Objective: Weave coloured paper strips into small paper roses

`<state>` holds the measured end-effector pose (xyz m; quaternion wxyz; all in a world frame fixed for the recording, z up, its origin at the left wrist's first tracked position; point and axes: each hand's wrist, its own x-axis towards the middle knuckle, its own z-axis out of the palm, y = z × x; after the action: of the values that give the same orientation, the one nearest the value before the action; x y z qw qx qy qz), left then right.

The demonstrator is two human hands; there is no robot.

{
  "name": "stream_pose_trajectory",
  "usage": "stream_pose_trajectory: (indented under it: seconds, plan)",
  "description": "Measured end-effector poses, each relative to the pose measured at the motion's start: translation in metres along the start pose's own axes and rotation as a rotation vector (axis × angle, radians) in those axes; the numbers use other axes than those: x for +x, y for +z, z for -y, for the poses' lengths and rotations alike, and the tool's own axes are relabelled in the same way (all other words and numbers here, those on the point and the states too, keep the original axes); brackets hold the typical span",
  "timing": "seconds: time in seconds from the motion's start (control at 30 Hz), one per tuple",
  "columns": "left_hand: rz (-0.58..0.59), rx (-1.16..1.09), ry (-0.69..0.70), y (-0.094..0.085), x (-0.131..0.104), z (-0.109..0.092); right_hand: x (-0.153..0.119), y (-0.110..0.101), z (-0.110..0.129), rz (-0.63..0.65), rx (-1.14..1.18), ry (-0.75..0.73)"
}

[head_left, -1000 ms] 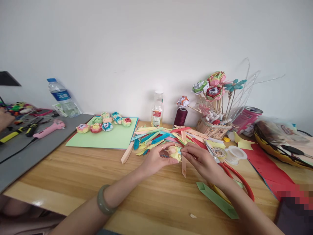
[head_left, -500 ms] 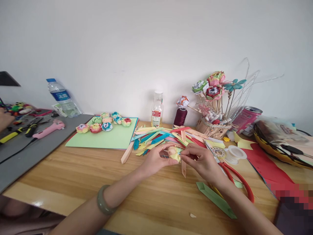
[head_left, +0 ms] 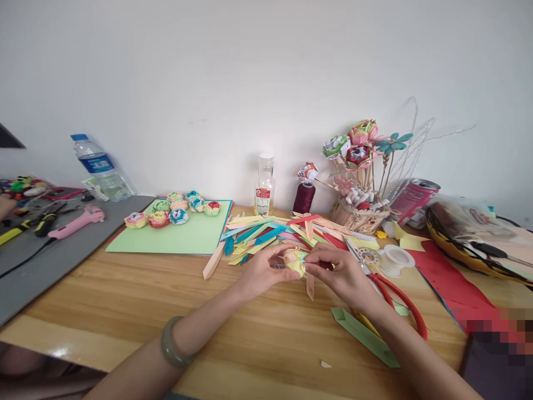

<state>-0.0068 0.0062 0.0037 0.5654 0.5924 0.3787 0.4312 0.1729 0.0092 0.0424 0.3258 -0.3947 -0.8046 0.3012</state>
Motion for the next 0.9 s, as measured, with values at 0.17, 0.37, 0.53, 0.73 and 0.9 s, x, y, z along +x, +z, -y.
stream_pose_trajectory:
  seconds: [0.17,0.37,0.53,0.73,0.9]
  plan:
    - [-0.083,0.057,0.005,0.0011,0.0016,0.0008,-0.0019,0.0011,0.0013,-0.043,-0.139,-0.038]
    - [-0.075,0.064,-0.001,0.0013,0.0014,0.0022,-0.0018,-0.0003,0.0023,-0.031,-0.176,0.014]
    - [0.013,0.043,0.023,0.0007,-0.0002,-0.0002,0.0001,-0.0024,-0.001,0.019,-0.006,0.033]
    - [-0.041,0.071,0.008,0.0009,0.0002,0.0001,-0.0003,-0.0014,0.0009,-0.024,-0.011,0.009]
    - [-0.057,0.067,-0.016,0.0019,0.0008,0.0008,-0.0013,-0.0007,-0.0002,-0.076,-0.181,0.002]
